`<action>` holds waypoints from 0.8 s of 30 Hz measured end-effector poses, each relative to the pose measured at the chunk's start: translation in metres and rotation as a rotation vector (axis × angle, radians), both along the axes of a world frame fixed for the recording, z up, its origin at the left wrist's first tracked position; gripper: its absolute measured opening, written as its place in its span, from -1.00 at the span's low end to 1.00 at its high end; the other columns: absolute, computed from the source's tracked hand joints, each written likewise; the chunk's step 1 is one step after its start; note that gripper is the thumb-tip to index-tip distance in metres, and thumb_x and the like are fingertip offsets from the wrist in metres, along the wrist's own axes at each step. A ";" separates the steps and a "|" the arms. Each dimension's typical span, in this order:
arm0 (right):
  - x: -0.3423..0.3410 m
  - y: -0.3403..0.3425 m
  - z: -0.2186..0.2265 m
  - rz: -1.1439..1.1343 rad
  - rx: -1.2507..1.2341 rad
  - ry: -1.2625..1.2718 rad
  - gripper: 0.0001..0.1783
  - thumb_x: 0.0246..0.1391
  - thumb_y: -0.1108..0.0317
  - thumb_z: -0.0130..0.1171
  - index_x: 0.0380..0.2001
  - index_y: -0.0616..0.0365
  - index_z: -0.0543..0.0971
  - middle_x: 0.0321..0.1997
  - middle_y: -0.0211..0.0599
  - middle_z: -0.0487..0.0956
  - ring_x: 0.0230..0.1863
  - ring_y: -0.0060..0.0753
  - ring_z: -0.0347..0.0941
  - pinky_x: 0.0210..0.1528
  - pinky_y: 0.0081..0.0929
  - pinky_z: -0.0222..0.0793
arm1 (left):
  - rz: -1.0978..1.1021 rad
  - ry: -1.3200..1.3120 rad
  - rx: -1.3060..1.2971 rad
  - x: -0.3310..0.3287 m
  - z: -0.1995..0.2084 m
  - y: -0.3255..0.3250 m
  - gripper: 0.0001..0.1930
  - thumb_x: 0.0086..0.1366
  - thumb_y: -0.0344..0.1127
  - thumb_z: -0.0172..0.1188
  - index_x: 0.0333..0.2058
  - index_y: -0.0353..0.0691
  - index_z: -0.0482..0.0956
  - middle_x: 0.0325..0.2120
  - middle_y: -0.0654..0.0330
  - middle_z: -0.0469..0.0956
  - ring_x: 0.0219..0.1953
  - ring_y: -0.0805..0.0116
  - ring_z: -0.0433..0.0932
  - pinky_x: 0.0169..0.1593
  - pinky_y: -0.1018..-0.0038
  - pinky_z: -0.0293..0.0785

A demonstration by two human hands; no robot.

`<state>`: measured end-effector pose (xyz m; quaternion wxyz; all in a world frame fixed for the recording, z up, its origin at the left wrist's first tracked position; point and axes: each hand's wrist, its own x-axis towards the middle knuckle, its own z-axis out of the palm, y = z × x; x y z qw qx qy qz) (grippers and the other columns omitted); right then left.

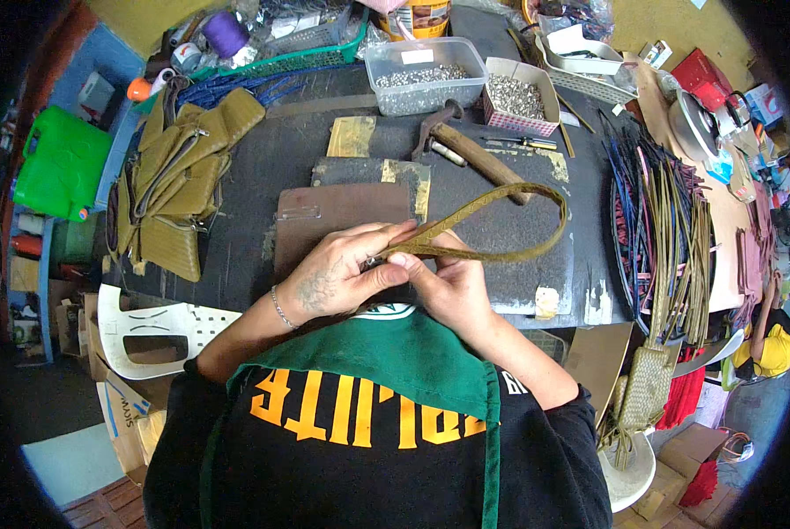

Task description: The person attaches metal fasteners to pouches and straps using a punch tool and a hammer on a metal block.

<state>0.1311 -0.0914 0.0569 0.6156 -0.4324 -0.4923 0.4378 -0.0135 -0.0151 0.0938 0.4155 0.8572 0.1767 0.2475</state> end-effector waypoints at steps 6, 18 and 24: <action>0.026 0.015 0.004 0.059 -0.057 0.235 -0.53 -0.14 0.27 0.19 -0.17 0.29 0.33 -0.41 -0.36 0.43 -0.41 -0.58 0.31 -0.35 -0.65 0.22 | -0.149 -0.068 -0.724 -0.006 -0.005 0.008 -0.69 0.23 -0.22 -0.09 -0.25 -0.39 0.43 -0.45 0.19 0.47 -0.35 0.50 0.41 -0.24 0.61 0.31; 0.006 0.031 0.018 -0.088 0.020 0.503 -0.80 -0.10 0.54 0.08 -0.33 0.23 0.38 -0.41 -0.38 0.46 -0.42 -0.65 0.36 -0.36 -0.70 0.28 | 0.054 0.026 -0.681 -0.002 0.001 0.001 -0.74 0.24 -0.27 -0.10 -0.36 -0.31 0.51 -0.61 0.37 0.44 -0.55 0.67 0.30 -0.46 0.73 0.24; 0.005 0.038 0.025 -0.182 0.105 0.297 -0.79 -0.07 0.50 0.10 -0.31 0.26 0.38 -0.47 -0.49 0.44 -0.43 -0.75 0.31 -0.36 -0.76 0.26 | 0.078 -0.001 -0.611 0.001 0.000 0.001 -0.73 0.25 -0.25 -0.13 -0.35 -0.32 0.48 -0.58 0.31 0.46 -0.51 0.62 0.36 -0.40 0.70 0.28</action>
